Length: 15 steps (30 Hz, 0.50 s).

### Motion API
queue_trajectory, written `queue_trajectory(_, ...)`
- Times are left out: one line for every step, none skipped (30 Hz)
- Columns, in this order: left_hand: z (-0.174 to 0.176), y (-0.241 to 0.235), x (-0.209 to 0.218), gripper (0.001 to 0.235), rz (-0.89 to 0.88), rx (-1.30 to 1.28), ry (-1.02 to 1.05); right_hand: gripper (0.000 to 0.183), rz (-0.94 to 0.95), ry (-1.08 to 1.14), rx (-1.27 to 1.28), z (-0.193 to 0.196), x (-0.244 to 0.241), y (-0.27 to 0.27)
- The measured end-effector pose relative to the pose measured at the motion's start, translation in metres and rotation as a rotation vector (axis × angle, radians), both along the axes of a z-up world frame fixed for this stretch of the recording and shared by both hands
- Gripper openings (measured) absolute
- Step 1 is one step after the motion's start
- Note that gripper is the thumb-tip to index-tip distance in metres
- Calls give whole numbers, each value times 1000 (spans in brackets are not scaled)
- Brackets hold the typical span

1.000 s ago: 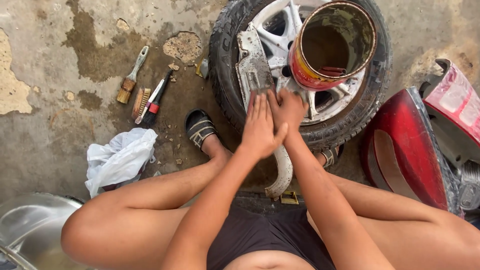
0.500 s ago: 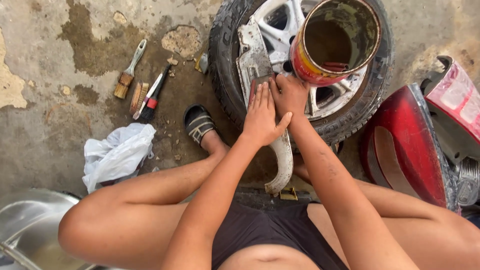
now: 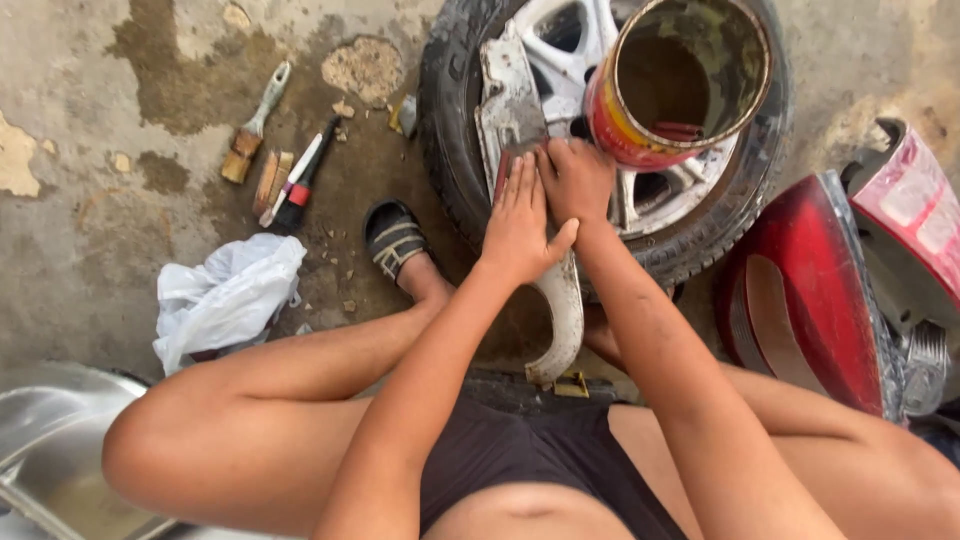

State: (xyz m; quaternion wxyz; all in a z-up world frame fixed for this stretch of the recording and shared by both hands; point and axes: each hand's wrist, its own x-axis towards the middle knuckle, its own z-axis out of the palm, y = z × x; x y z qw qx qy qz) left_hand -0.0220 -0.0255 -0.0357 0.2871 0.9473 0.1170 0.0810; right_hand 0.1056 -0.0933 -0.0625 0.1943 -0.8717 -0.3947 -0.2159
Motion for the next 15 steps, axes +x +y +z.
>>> queue_trajectory(11,-10,-15,102,-1,-9,13,39,-1,13,-9,7,-18,-12)
queue_trajectory(22,-10,-16,102,-15,-5,16,36,13,40,-14,16,-23,-14)
queue_trajectory(33,-9,-18,101,-29,-1,20,32,27,67,-20,25,-27,-14)
queue_trajectory(35,-16,-27,101,-24,11,4,32,33,52,-9,24,-34,-25)
queue_trajectory(35,-23,-36,105,-58,11,58,33,2,84,-30,21,-42,-35)
queue_trajectory(35,-40,-59,109,-95,-11,136,33,-30,143,-72,17,-63,-58)
queue_trajectory(32,-41,-60,109,-92,-20,146,33,-27,154,-81,16,-66,-59)
queue_trajectory(30,-39,-59,110,-101,-39,155,33,-29,149,-66,16,-65,-58)
queue_trajectory(28,-37,-58,112,-110,-58,164,32,-32,145,-51,16,-64,-57)
queue_trajectory(26,-29,-50,112,-111,-51,162,32,-32,143,-43,6,-55,-50)
queue_trajectory(26,-22,-43,112,-97,-30,135,31,-52,69,-62,-4,-45,-44)
queue_trajectory(25,-17,-37,112,-85,-13,109,31,-74,-3,-84,-13,-38,-41)
queue_trajectory(22,-4,-25,112,-88,-9,108,31,-77,-3,-80,-5,-27,-23)
queue_trajectory(19,5,-12,110,-72,6,90,31,-64,22,-42,3,-17,-10)
queue_trajectory(16,13,0,108,-55,20,72,32,-50,46,-4,12,-6,3)
